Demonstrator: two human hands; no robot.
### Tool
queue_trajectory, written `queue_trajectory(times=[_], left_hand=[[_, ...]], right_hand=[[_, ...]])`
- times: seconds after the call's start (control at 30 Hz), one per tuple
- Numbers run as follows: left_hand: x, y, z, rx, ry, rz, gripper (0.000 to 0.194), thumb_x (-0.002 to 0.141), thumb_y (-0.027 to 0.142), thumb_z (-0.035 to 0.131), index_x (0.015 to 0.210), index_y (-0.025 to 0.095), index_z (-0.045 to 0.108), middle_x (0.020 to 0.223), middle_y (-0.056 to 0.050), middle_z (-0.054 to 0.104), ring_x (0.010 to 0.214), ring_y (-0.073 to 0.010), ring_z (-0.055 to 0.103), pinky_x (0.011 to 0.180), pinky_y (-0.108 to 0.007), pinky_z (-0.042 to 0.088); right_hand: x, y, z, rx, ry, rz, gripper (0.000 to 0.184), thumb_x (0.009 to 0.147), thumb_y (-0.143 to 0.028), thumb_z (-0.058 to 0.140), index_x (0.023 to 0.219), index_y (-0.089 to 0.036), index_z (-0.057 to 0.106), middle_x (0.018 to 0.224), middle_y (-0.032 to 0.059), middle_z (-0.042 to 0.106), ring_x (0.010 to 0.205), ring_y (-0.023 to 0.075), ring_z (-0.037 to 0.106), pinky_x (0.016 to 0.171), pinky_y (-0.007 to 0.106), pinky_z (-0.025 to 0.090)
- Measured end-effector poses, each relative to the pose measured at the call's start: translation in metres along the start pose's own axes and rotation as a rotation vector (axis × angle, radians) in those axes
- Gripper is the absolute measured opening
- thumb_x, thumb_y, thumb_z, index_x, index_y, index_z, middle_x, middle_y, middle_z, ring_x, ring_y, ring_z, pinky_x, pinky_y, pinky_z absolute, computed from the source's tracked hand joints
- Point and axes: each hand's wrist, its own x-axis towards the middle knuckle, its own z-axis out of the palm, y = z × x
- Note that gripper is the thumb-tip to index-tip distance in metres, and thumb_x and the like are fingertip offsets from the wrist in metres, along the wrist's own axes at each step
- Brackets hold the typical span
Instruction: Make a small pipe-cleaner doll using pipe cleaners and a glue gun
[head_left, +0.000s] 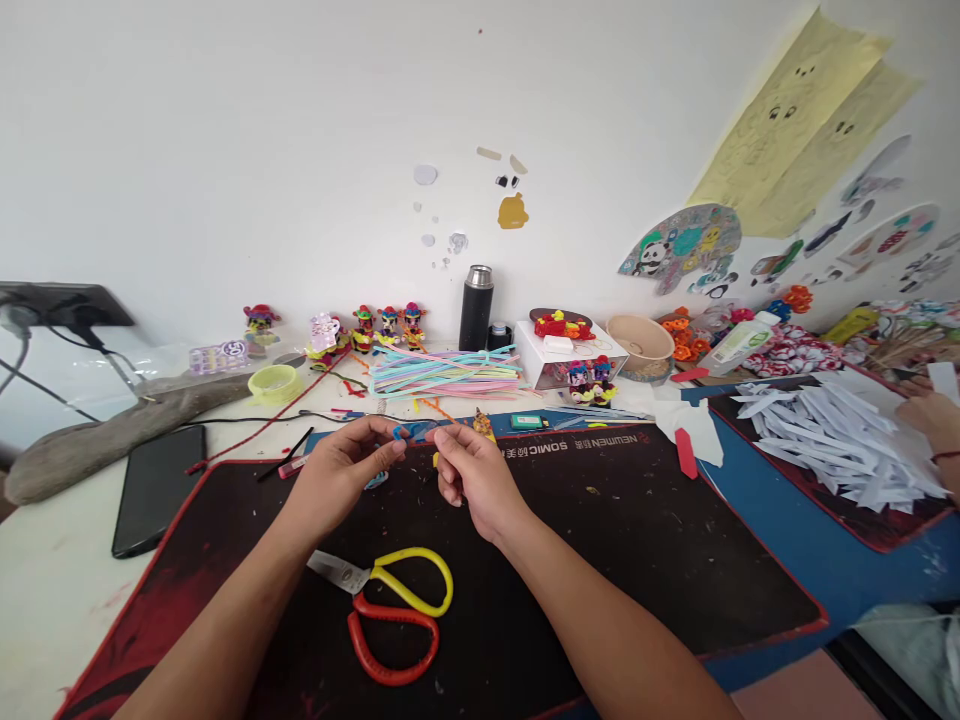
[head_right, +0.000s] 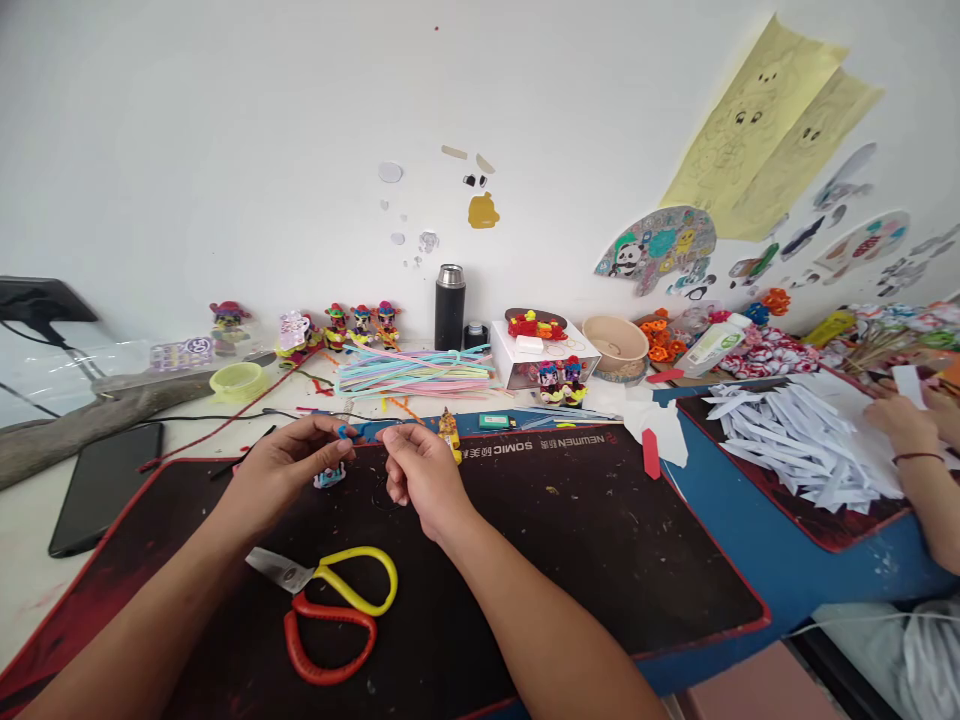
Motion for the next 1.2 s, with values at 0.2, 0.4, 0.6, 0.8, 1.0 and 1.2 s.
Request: queue_trajectory(times=[0.2, 0.4, 0.6, 0.8, 1.0, 1.2], left_hand=[[-0.0024, 0.0033, 0.0021, 0.034, -0.031, 0.009, 0.034, 0.079, 0.052, 0.083, 0.096, 0.023, 0.076, 0.083, -0.003, 0.076, 0.074, -0.0221, 0.067, 0.067, -0.032, 0.052], [-0.0047, 0.0005, 0.0031, 0.113, -0.114, 0.043, 0.03, 0.085, 0.052, 0.079, 0.097, 0.025, 0.079, 0.096, -0.006, 0.081, 0.089, -0.0265, 0.072, 0.085, -0.038, 0.055], [-0.0042, -0.0012, 0.0043, 0.044, -0.12, 0.041, 0.037, 0.085, 0.053, 0.081, 0.106, 0.023, 0.077, 0.097, -0.006, 0.079, 0.09, -0.0256, 0.073, 0.084, -0.038, 0.056], [-0.0042, 0.0021, 0.0045, 0.01, -0.107, 0.056, 0.036, 0.084, 0.055, 0.082, 0.097, 0.023, 0.073, 0.09, -0.005, 0.075, 0.084, -0.0234, 0.07, 0.078, -0.036, 0.056], [-0.0043, 0.0048, 0.0051, 0.047, -0.094, 0.044, 0.04, 0.08, 0.059, 0.083, 0.092, 0.022, 0.073, 0.086, -0.004, 0.075, 0.079, -0.0232, 0.069, 0.074, -0.035, 0.055], [-0.0013, 0.0042, 0.001, 0.01, -0.059, 0.004, 0.041, 0.078, 0.059, 0.084, 0.092, 0.022, 0.072, 0.079, -0.003, 0.074, 0.074, -0.0223, 0.069, 0.07, -0.034, 0.055]], right_hand=[[-0.0005, 0.0016, 0.001, 0.004, -0.029, 0.011, 0.049, 0.08, -0.062, 0.083, 0.097, -0.019, 0.064, 0.055, -0.0105, 0.05, 0.037, 0.0065, 0.041, 0.037, 0.021, 0.022], [-0.0005, 0.0031, 0.0011, 0.005, -0.038, 0.007, 0.049, 0.08, -0.062, 0.083, 0.096, -0.019, 0.065, 0.055, -0.0104, 0.05, 0.038, 0.0067, 0.041, 0.037, 0.021, 0.023], [-0.0004, 0.0032, 0.0005, 0.007, -0.036, 0.008, 0.049, 0.079, -0.06, 0.085, 0.094, -0.019, 0.064, 0.055, -0.0107, 0.049, 0.038, 0.0064, 0.041, 0.037, 0.021, 0.022], [-0.0002, 0.003, 0.001, -0.006, -0.035, 0.014, 0.048, 0.079, -0.059, 0.084, 0.094, -0.019, 0.064, 0.054, -0.0106, 0.049, 0.038, 0.0065, 0.041, 0.038, 0.021, 0.023], [-0.0009, 0.0023, 0.0008, -0.006, -0.035, 0.015, 0.046, 0.08, -0.058, 0.084, 0.096, -0.019, 0.065, 0.055, -0.0104, 0.049, 0.039, 0.0066, 0.041, 0.038, 0.021, 0.023], [0.0, -0.0003, -0.0022, 0.004, 0.003, -0.014, 0.047, 0.082, -0.061, 0.082, 0.096, -0.019, 0.067, 0.055, -0.01, 0.049, 0.039, 0.0071, 0.042, 0.039, 0.021, 0.023]])
